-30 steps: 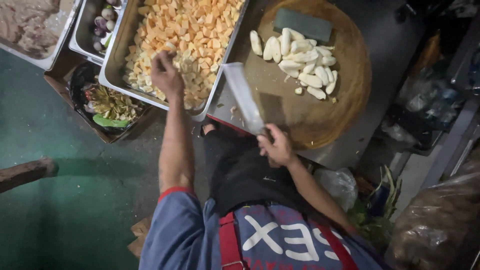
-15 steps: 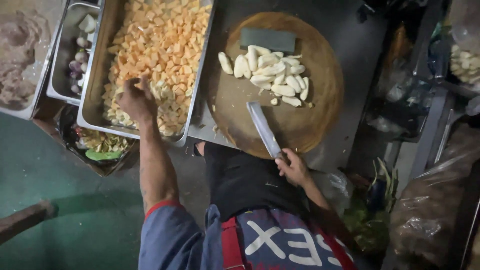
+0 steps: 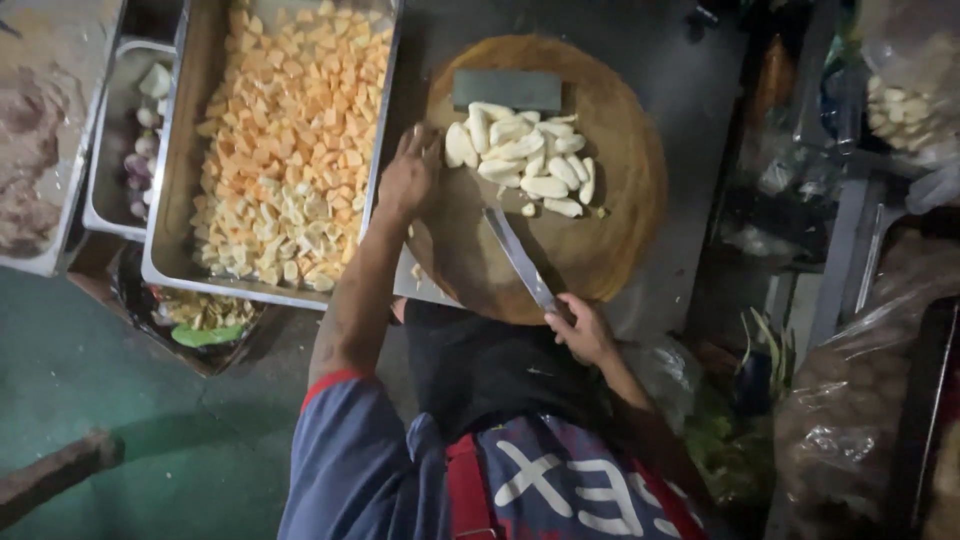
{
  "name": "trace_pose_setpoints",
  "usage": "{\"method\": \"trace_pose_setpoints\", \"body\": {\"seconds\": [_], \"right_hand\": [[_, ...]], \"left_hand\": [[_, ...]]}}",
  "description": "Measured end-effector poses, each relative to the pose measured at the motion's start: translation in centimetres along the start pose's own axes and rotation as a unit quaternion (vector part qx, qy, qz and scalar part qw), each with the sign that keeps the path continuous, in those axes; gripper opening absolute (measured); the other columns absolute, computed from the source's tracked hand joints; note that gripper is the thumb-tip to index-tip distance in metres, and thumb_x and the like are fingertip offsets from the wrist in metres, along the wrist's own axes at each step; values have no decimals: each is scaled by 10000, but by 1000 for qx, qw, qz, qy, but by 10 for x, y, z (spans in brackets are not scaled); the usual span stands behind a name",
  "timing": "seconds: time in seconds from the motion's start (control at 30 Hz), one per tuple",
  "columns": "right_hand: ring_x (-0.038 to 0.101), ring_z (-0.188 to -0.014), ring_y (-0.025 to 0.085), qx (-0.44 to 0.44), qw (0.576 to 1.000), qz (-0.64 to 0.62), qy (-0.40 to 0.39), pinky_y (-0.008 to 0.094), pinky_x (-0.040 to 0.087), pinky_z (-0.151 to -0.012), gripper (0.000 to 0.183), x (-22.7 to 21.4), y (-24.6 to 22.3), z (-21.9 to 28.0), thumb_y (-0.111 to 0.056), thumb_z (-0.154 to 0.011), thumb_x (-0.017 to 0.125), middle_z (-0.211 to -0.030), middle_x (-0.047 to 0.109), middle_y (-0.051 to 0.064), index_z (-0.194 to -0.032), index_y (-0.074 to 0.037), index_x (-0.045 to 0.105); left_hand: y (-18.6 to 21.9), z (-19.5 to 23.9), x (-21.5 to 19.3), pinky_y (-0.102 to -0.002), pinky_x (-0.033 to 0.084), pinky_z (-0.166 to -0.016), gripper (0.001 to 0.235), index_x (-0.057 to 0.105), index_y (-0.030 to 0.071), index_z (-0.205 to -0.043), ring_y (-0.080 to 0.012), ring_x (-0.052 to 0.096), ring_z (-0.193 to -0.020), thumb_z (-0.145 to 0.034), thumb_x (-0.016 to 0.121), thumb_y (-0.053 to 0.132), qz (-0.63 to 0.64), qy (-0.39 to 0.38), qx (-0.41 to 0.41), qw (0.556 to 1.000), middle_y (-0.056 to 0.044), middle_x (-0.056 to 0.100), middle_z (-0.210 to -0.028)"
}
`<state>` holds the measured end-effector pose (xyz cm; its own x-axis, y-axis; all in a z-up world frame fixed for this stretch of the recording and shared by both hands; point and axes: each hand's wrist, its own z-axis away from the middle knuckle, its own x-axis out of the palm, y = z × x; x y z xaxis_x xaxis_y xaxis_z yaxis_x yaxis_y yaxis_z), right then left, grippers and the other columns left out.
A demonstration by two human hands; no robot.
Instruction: The person chops peeled white vegetables on a wooden cutting board using a large knife. They repeatedly slice the vegetables into smaller pieces and transfer them into a metal tray containing other chopped vegetables.
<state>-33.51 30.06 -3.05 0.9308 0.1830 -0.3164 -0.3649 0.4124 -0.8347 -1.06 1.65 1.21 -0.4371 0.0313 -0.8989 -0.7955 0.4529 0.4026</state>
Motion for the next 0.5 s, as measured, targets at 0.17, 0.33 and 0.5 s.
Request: {"method": "trace_pose_setpoints", "body": {"seconds": [0.17,0.33,0.5], "right_hand": [[764,-654,325,41,999,-12,14,388,618,-556,582,-3,-9,15,-283,-955,746,-814,738,274,-1368,59,521],[754,-618,254,-16,999,33,35,346,603,-547,543,-5,-7,19,-255,-977,724,-789,751,208,-1362,73,528],[762,-640,242,-16,993,111,20,360,592,-589,486,-11,-13,13,-309,-986,707,-699,753,118,-1355,-28,558]], "left_hand": [[-6,62,64,-571,243,-1206,567,663,-9,-1317,-353,511,-1388,-892,295,68,-16,65,132,989,-169,670,-1369],[71,127,108,-543,281,-1187,574,567,117,-1454,-397,442,-1388,-1007,234,251,93,31,38,994,-132,554,-1487],[136,124,48,-504,458,-1125,596,445,337,-1565,-487,431,-1404,-1004,598,468,13,-141,-167,976,-191,430,-1564]]}}
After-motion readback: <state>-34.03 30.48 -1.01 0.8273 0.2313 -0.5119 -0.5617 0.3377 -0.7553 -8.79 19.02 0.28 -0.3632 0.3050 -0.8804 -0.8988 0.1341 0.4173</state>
